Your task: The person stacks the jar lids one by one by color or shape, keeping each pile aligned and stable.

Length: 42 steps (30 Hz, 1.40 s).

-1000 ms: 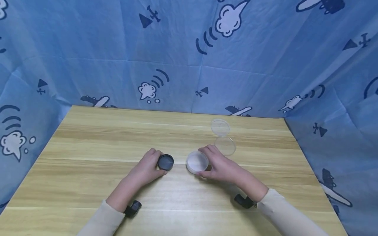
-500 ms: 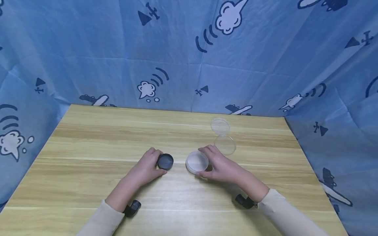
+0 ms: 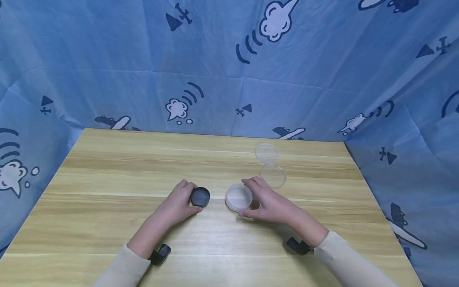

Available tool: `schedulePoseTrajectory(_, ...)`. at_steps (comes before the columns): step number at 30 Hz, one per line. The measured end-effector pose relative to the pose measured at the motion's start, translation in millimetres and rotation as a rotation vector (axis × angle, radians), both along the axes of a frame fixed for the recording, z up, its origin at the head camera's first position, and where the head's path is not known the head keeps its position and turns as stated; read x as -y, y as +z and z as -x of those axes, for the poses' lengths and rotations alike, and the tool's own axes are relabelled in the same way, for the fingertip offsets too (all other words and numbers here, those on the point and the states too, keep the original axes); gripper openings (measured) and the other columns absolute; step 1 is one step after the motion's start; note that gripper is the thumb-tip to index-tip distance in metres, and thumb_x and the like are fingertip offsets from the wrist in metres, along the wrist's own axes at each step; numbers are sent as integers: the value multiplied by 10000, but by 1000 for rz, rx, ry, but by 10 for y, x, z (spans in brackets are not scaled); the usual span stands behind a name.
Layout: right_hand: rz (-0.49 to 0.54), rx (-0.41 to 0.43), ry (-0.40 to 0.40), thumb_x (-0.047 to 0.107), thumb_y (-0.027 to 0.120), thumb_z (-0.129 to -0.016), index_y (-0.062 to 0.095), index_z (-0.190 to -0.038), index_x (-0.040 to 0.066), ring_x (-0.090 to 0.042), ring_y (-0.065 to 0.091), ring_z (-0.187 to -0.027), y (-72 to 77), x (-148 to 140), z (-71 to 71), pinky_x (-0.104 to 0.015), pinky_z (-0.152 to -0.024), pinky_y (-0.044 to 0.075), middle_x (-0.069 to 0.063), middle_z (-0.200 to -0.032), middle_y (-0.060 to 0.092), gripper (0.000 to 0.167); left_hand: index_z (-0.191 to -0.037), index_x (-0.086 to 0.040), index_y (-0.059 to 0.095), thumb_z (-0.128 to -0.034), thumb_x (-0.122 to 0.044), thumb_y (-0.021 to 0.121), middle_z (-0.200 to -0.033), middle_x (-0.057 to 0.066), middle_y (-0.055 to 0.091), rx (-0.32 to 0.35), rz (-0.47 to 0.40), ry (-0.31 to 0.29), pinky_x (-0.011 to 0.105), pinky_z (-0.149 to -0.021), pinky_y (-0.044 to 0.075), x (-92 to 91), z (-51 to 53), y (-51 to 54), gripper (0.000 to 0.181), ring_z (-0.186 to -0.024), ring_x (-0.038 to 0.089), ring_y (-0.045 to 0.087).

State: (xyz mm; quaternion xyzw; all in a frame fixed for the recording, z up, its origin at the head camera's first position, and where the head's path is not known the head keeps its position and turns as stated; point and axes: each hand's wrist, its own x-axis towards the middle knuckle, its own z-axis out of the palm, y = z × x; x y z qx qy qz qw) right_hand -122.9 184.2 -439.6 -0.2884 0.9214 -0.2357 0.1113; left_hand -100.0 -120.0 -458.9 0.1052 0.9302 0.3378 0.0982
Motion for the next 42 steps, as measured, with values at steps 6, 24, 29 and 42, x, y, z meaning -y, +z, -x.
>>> schedulePoseTrajectory(6, 61, -39, -89, 510, 740, -942, 428, -1569, 73, -308, 553, -1348, 41, -230, 34, -557, -1093, 507, -115, -1512, 516, 825, -1225, 14, 648, -810, -127, 901, -1102, 127, 612, 0, 3, -3, 460, -995, 525, 5, 2, -5, 507, -1043, 261, 601)
schedulePoseTrajectory(24, 54, 30, -358, 412, 873, -834, 290, -1572, -106, -552, 356, -1442, -121, -826, 431, -711, -1182, 316, -378, -1553, 373, 1074, -1179, 24, 658, -794, -99, 903, -1071, 127, 601, -7, -12, -6, 441, -937, 523, 21, 4, 16, 472, -962, 219, 575)
schedulePoseTrajectory(29, 25, 47, -359, 432, 864, -840, 278, -1584, -92, -551, 324, -1464, -174, -790, 514, -700, -1198, 304, -377, -1576, 351, 1083, -1174, 30, 660, -784, -100, 908, -1051, 117, 600, -29, -21, -5, 433, -911, 521, 15, -1, 18, 480, -937, 197, 563)
schedulePoseTrajectory(42, -75, -42, -327, 471, 846, -844, 406, -1507, -88, -483, 431, -1383, -210, -725, 541, -642, -1175, 381, -325, -1486, 467, 972, -1195, 22, 660, -801, -103, 902, -1071, 123, 605, -21, -6, -2, 435, -937, 518, 8, -4, 5, 479, -963, 214, 573)
